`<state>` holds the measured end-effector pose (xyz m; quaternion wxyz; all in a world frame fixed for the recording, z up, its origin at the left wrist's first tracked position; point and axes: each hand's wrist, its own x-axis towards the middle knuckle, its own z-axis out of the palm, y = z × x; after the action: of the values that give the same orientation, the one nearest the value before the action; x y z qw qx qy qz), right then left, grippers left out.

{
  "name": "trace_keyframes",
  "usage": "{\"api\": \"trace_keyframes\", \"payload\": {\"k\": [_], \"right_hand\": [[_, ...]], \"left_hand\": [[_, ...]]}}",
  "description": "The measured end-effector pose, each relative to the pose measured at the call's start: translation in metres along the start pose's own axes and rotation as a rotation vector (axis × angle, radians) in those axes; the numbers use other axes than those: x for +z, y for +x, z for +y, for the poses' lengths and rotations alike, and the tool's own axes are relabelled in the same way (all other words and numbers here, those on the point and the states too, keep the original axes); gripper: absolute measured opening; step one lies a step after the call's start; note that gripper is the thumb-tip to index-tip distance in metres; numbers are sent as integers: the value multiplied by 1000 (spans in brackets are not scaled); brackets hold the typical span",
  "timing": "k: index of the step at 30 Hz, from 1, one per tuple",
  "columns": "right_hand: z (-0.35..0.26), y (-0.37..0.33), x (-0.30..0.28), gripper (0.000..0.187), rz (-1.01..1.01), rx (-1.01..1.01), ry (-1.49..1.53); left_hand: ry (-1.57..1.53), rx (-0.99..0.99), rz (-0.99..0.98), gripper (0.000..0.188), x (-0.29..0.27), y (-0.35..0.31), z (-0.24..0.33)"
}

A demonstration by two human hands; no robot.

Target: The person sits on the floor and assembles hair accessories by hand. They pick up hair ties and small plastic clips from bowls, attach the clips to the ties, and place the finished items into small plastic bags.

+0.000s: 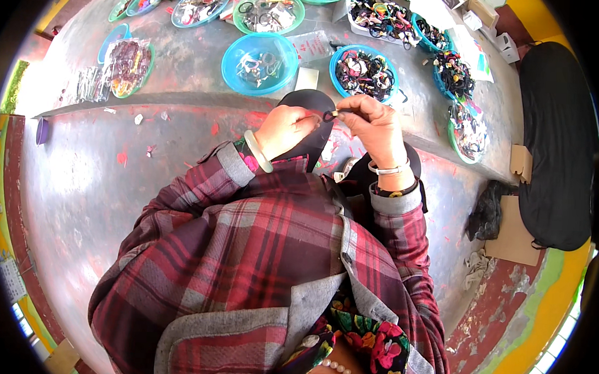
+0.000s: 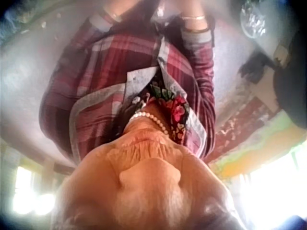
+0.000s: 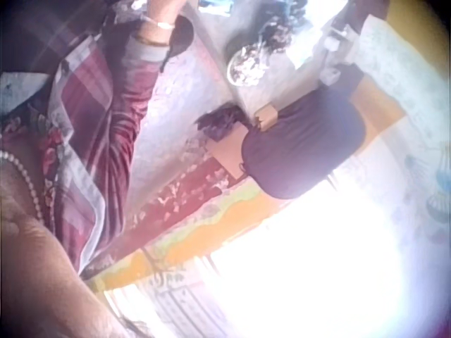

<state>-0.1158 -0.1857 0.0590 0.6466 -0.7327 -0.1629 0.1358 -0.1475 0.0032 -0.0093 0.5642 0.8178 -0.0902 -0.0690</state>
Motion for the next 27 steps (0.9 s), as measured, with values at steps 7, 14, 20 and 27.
{"api": "trace_keyframes", "payload": {"k": [7,14,20,27], "right_hand": [[24,-3,7,9,37,-148,-402],[26,-4,6,11,16,-315,-589],[12,-6,7,18,-11,-27,-366],[10,-5,4,18,-66,83,-309]], "left_hand": [[195,123,22,19,1,-3,4],[176,142,23,19,6,-4,0],[-38,64,-8,21,7,-4,-4],[-48,21,-111,23,5,-2,-8]]}}
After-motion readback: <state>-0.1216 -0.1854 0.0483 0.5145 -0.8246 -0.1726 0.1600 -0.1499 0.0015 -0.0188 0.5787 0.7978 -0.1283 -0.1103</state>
